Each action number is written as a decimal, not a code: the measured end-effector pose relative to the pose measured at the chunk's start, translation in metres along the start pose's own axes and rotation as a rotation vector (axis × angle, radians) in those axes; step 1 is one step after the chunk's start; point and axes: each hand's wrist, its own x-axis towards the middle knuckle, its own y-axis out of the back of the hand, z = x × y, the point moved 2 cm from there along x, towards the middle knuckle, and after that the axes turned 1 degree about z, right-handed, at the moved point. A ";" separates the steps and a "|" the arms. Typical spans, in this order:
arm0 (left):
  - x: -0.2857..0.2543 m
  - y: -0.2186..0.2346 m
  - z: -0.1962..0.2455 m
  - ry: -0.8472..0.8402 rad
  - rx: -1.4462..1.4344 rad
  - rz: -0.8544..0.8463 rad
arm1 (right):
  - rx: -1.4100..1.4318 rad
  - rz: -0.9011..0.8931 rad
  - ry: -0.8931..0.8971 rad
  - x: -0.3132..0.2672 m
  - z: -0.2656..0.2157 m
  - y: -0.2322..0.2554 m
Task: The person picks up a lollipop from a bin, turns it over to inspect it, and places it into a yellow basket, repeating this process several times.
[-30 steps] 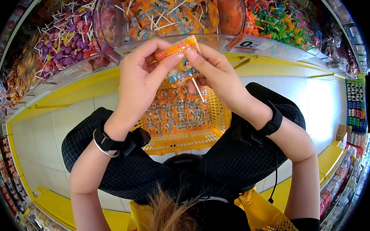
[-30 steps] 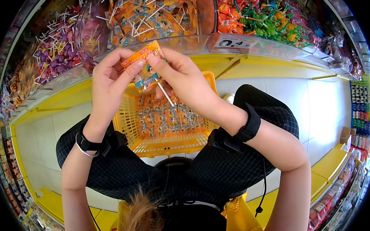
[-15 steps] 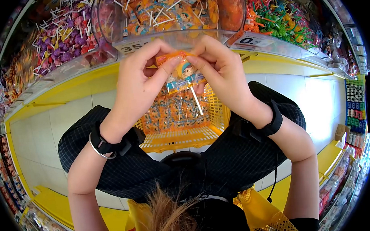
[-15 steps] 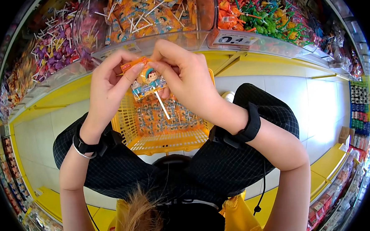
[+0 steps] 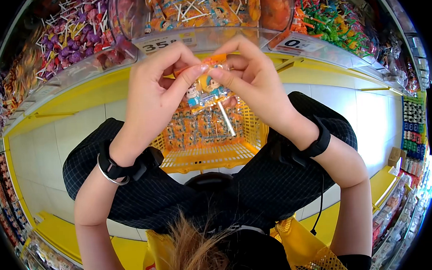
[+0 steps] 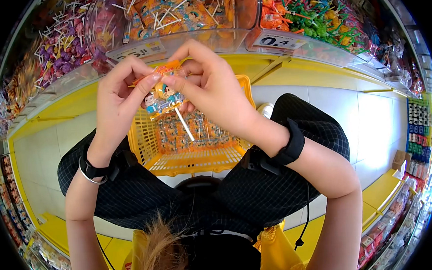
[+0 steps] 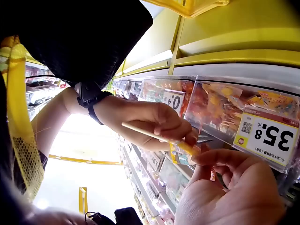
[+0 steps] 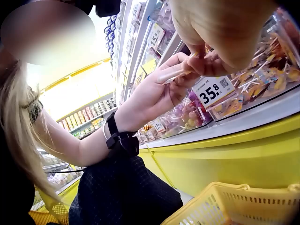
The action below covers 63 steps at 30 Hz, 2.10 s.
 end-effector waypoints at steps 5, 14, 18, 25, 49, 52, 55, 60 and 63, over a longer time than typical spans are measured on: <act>-0.003 -0.005 -0.007 0.137 -0.256 -0.062 | -0.015 0.087 -0.015 0.000 -0.005 -0.001; -0.014 -0.007 -0.010 0.296 -0.218 -0.174 | -0.241 0.113 0.124 0.006 0.006 0.001; -0.015 -0.004 -0.017 0.259 -0.209 -0.151 | -0.135 0.084 0.183 0.013 0.019 -0.004; -0.015 0.005 -0.028 0.166 -0.035 -0.124 | -0.073 0.031 -0.018 0.006 0.016 0.000; -0.015 0.004 -0.030 0.148 -0.379 0.072 | -0.002 0.012 0.103 0.009 0.025 -0.008; -0.016 0.002 -0.034 0.127 -0.342 0.003 | -0.143 0.032 0.139 0.012 0.021 -0.002; -0.015 0.005 -0.036 0.163 -0.306 -0.021 | -0.279 0.025 0.137 0.017 0.025 0.003; -0.014 0.012 -0.058 0.178 -0.220 -0.131 | -0.485 -0.071 0.086 0.018 0.026 0.002; -0.020 0.009 -0.071 0.195 -0.024 -0.186 | -0.661 -0.167 0.064 0.018 0.040 0.003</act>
